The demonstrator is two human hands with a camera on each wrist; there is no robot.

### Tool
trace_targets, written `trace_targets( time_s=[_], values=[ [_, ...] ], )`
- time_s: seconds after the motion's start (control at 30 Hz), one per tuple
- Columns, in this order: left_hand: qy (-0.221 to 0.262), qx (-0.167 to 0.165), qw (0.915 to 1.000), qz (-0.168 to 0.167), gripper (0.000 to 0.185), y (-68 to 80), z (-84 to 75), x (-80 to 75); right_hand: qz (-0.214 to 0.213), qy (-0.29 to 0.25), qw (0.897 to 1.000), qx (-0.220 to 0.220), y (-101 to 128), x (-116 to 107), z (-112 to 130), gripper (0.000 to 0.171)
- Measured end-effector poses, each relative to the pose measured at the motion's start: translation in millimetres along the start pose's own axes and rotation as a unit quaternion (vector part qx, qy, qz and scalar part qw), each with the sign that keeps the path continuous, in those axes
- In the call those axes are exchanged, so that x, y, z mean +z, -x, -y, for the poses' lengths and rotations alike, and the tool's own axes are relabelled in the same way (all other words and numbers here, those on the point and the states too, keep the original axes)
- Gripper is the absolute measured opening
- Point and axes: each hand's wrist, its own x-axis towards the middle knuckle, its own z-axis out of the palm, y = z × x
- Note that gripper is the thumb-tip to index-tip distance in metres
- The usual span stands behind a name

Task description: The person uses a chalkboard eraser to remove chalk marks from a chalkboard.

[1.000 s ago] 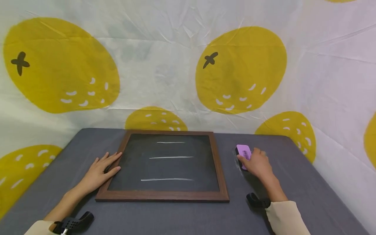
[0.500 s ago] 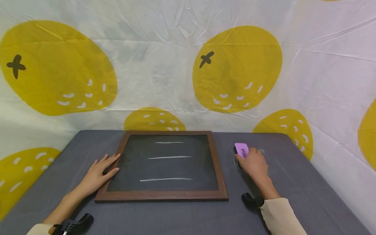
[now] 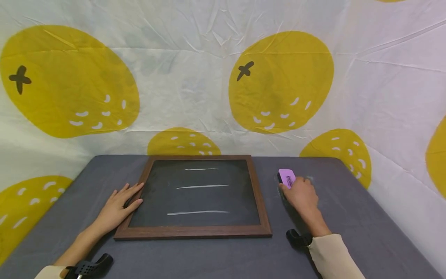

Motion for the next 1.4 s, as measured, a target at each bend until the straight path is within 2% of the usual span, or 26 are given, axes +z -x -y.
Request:
trace_targets(
  time_s=[0.17, 0.33, 0.6, 0.77, 0.93, 1.17, 1.4],
  values=[
    [0.001, 0.015, 0.9998, -0.015, 0.059, 1.2, 1.1, 0.9, -0.021, -0.016, 1.0, 0.004, -1, -1, 5, 0.074],
    [-0.005, 0.031, 0.999, -0.032, 0.058, 2.3, 3.3, 0.7, -0.046, -0.031, 0.998, -0.022, -1, -4, 14, 0.074],
    [-0.011, 0.06, 0.998, -0.02, 0.059, -1.8, 4.1, 2.3, -0.049, -0.039, 0.996, -0.061, 1, -7, 21, 0.074],
    [-0.01, 0.074, 0.9969, -0.026, 0.057, -2.2, 3.8, 1.5, -0.053, -0.041, 0.994, -0.086, -2, -9, 27, 0.074],
    [-0.006, 0.075, 0.997, -0.022, 0.057, -1.1, 3.0, 0.3, -0.049, -0.036, 0.993, -0.097, -5, -9, 40, 0.069],
    [0.006, 0.049, 0.9988, 0.002, 0.056, -0.1, 1.4, -0.7, -0.035, -0.028, 0.994, -0.101, -11, -3, 62, 0.065],
    [0.009, 0.049, 0.9988, 0.002, 0.056, 0.8, 0.8, 0.0, -0.028, -0.031, 0.991, -0.125, -17, 7, 80, 0.06]
  ],
)
